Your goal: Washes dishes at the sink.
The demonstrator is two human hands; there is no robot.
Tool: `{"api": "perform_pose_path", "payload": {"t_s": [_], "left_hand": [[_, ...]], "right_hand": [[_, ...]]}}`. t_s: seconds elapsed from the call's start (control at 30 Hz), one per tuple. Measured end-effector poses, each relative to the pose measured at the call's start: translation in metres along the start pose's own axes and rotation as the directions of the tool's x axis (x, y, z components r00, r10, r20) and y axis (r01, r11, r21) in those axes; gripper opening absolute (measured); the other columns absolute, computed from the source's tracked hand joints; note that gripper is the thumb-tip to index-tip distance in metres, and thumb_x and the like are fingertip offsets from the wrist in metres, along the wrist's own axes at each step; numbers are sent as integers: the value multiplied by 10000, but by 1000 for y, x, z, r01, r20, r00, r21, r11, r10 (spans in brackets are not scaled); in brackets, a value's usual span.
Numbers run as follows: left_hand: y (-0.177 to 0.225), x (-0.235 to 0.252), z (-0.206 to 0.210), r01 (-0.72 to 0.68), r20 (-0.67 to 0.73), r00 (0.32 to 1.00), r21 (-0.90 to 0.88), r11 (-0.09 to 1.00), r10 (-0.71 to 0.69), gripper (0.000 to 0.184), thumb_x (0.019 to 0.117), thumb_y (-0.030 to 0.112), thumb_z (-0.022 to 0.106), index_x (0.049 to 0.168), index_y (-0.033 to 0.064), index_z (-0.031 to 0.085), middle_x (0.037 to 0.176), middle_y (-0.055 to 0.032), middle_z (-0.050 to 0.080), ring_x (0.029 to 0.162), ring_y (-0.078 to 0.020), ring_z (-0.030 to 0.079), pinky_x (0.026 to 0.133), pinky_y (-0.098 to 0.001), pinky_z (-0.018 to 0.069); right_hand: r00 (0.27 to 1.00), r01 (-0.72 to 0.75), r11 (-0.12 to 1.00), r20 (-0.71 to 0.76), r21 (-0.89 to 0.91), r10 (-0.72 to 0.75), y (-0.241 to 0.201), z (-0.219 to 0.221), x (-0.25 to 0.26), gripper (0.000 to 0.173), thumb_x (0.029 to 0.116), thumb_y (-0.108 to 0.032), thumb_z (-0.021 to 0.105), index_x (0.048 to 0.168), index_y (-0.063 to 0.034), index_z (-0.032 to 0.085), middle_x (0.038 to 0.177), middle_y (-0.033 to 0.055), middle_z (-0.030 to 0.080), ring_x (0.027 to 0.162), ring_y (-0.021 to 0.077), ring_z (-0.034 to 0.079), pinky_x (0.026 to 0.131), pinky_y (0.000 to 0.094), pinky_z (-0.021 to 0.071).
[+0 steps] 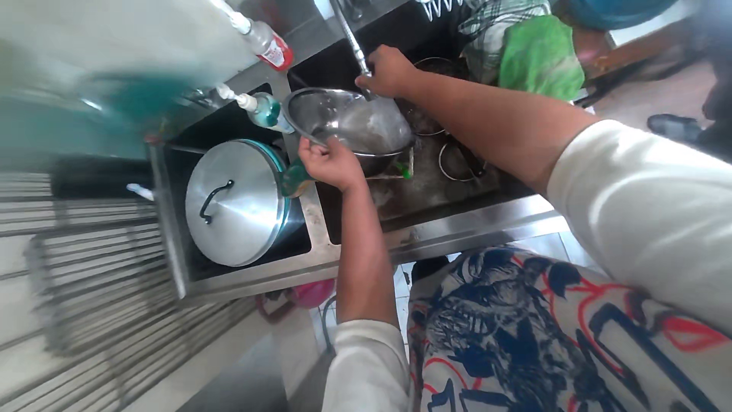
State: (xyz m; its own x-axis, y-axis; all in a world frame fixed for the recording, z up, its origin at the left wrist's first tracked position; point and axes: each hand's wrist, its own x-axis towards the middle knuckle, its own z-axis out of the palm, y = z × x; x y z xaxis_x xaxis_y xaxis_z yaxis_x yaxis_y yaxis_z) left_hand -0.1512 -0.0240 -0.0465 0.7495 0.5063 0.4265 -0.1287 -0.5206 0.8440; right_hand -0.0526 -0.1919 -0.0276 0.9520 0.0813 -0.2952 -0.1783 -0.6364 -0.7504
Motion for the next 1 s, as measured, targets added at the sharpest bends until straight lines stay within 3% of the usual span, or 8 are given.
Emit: {"api": "perform_pose_path", "payload": {"t_s": [0.17, 0.3, 0.43, 0.53, 0.6, 0.73, 0.83, 1.0], "left_hand": [[7, -4, -8, 26, 34, 999, -95, 995, -23, 343, 848, -78, 625, 1185, -112, 568, 633, 61, 467, 510, 17, 420, 504, -161, 401], [11, -4, -17, 54, 62, 997, -120, 991, -47, 326, 844, -87, 627, 1165, -84, 567, 627, 73, 453, 505, 20, 417, 502, -158, 400], [14, -3, -27, 76, 99, 993, -112, 991, -65, 352, 826, -89, 618, 1175, -77, 577, 661, 60, 470, 535, 8, 438, 532, -164, 413], [18, 2, -33, 175, 149, 977, -138, 975, -154, 367, 818, -105, 622, 1180, -55, 584, 649, 56, 476, 521, -11, 459, 504, -181, 432], [24, 8, -38, 311, 198, 937, -105, 944, -287, 352, 837, -107, 631, 1178, -28, 596, 653, 30, 505, 508, -38, 482, 456, -205, 431], [32, 20, -46, 554, 267, 801, 10, 832, -536, 303, 876, -76, 626, 1173, -20, 606, 790, -63, 609, 519, -80, 526, 408, -224, 431], [35, 23, -51, 653, 293, 706, 81, 753, -644, 257, 883, -54, 602, 1133, 7, 607, 804, -51, 547, 513, -72, 456, 423, -200, 393], [29, 20, -56, 758, 358, 576, 102, 644, -735, 145, 888, -39, 579, 1006, 45, 588, 722, -34, 515, 484, -75, 436, 412, -190, 374]], "right_hand": [[998, -57, 998, 6, -13, 57, 10, 3, 5, 459, 991, -398, 662, 1224, -2, 667, 1199, 222, 679, 1163, 384, 651, 971, 604, 512], [1000, -27, 1000, 11, -12, 27, 12, -2, 7, 441, 977, -393, 687, 1164, 6, 678, 1143, 216, 690, 1099, 375, 672, 931, 600, 524], [996, -87, 996, 0, -26, 87, 30, -1, 18, 443, 945, -359, 712, 1213, -9, 671, 1188, 233, 682, 1149, 415, 649, 939, 656, 506], [997, -70, 998, 19, 2, 70, 20, 3, 19, 459, 961, -394, 704, 1208, -9, 674, 1180, 219, 688, 1132, 390, 664, 949, 625, 515], [999, -36, 997, 22, 63, 34, 10, 10, 20, 473, 953, -404, 721, 1188, 5, 676, 1158, 220, 689, 1109, 384, 667, 946, 615, 517], [999, -40, 991, 39, 126, 35, -10, 19, 19, 500, 948, -390, 735, 1224, 19, 656, 1196, 229, 677, 1143, 384, 656, 960, 608, 515], [996, -70, 991, 54, 115, 64, -19, 23, 16, 503, 970, -383, 709, 1264, 18, 634, 1250, 235, 662, 1197, 386, 641, 990, 604, 509], [995, -68, 993, 82, 93, 60, -17, 24, 16, 466, 969, -322, 716, 1274, 19, 629, 1262, 232, 662, 1213, 389, 637, 999, 593, 512]]}}
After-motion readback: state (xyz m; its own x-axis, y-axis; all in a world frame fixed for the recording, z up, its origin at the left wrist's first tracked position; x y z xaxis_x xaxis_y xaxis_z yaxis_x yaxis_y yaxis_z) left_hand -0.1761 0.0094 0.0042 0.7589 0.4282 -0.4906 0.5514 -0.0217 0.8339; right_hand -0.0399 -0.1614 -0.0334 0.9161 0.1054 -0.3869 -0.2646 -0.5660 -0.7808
